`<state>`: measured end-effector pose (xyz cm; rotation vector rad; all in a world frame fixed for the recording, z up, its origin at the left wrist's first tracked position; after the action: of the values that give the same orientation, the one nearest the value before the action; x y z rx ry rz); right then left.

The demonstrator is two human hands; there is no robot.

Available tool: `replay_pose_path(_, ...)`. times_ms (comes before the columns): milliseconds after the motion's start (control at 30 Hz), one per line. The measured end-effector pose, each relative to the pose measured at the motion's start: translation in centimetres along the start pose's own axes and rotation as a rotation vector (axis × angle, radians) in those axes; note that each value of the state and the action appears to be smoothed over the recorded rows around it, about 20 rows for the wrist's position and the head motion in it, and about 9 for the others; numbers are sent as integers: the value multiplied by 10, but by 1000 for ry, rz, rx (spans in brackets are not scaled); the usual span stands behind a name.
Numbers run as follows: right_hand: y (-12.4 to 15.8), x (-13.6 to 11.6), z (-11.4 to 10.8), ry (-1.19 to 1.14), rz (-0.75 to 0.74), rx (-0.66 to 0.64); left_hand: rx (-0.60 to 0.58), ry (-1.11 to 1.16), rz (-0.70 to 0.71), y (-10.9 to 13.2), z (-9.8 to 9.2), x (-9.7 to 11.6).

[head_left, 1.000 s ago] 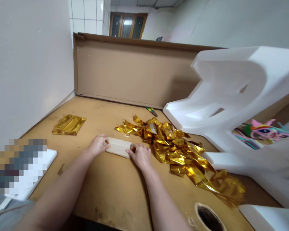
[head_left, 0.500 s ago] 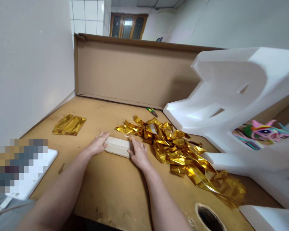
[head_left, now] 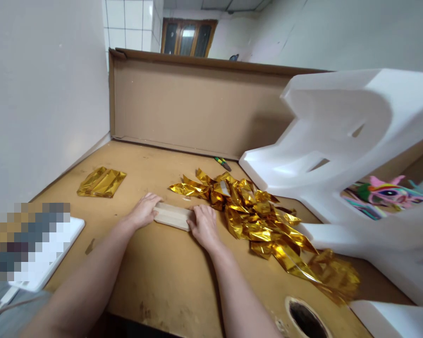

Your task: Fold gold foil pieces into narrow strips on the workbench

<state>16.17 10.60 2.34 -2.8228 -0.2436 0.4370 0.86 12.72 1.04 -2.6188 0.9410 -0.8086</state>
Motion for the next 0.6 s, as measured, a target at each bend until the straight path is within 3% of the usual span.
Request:
replay_pose_path(200,9,-14,0,15,-95,-89,-118,-64,68,1,10,9)
replay_pose_path(400,14,-18,6,101,-97,-197,-228,-166,89,5,16,20)
replay_pose_path(600,15,-22,6,122,-104,-204,-209,-295,187,3,22,50)
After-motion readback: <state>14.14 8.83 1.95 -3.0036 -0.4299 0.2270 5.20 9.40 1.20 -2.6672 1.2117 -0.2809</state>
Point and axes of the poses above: each hand's wrist, its own y-axis away from the middle knuckle, its own z-axis out of the palm, x = y × z, the point moved 10 cm from there along -y, towards the middle knuckle, and after that the axes turned 9 degrees about z, right-handed, at the moved point
